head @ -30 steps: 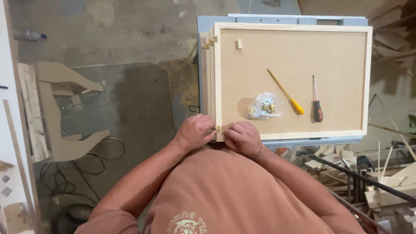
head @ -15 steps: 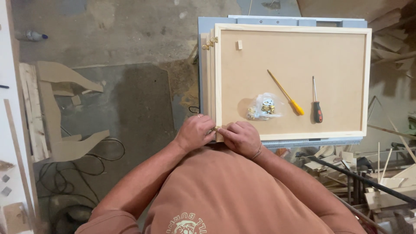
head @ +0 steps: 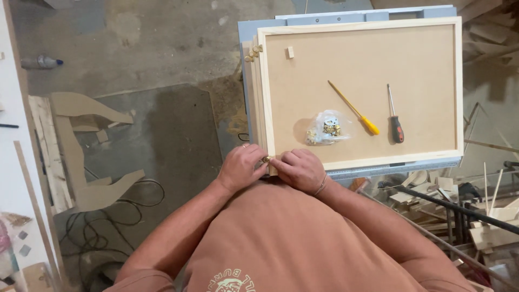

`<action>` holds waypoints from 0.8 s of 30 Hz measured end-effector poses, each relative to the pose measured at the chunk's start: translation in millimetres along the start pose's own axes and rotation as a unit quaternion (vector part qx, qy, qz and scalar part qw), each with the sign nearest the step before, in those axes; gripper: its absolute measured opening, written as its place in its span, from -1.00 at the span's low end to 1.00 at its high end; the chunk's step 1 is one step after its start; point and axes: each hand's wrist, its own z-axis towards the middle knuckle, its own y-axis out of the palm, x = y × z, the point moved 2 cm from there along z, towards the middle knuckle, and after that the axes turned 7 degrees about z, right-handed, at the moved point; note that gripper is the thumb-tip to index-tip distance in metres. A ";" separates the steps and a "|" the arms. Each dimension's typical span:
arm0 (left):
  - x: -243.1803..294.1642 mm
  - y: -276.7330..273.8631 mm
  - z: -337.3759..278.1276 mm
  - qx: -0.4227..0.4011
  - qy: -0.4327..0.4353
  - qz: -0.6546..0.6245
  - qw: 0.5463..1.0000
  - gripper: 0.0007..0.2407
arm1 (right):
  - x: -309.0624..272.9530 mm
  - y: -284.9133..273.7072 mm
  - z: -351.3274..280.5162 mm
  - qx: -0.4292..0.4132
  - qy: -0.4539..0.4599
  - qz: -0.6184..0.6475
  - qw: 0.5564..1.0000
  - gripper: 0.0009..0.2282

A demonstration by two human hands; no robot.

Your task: Assembling a wooden display case by attaching hinges and hardware using a screwdriver

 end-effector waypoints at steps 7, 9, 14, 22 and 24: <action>-2.0 8.8 0.3 0.001 0.005 0.009 1.000 -0.90 | -0.9 -3.0 1.6 0.017 0.000 0.003 1.000 -0.85; -0.4 8.4 0.1 0.010 0.007 0.011 1.000 -0.90 | 4.7 0.0 -5.3 0.021 0.005 0.020 1.000 -0.92; 2.5 5.5 0.8 0.022 0.011 0.022 0.999 -0.92 | 5.9 -0.8 -6.6 0.024 0.004 0.045 0.999 -0.82; 2.7 6.3 0.8 0.026 0.012 0.018 0.999 -0.89 | 2.3 -5.6 0.4 0.025 -0.014 0.061 0.998 -0.89; 2.8 7.5 0.7 0.029 0.012 0.023 0.999 -0.90 | 3.5 -4.9 -0.5 0.023 -0.015 0.059 0.998 -0.90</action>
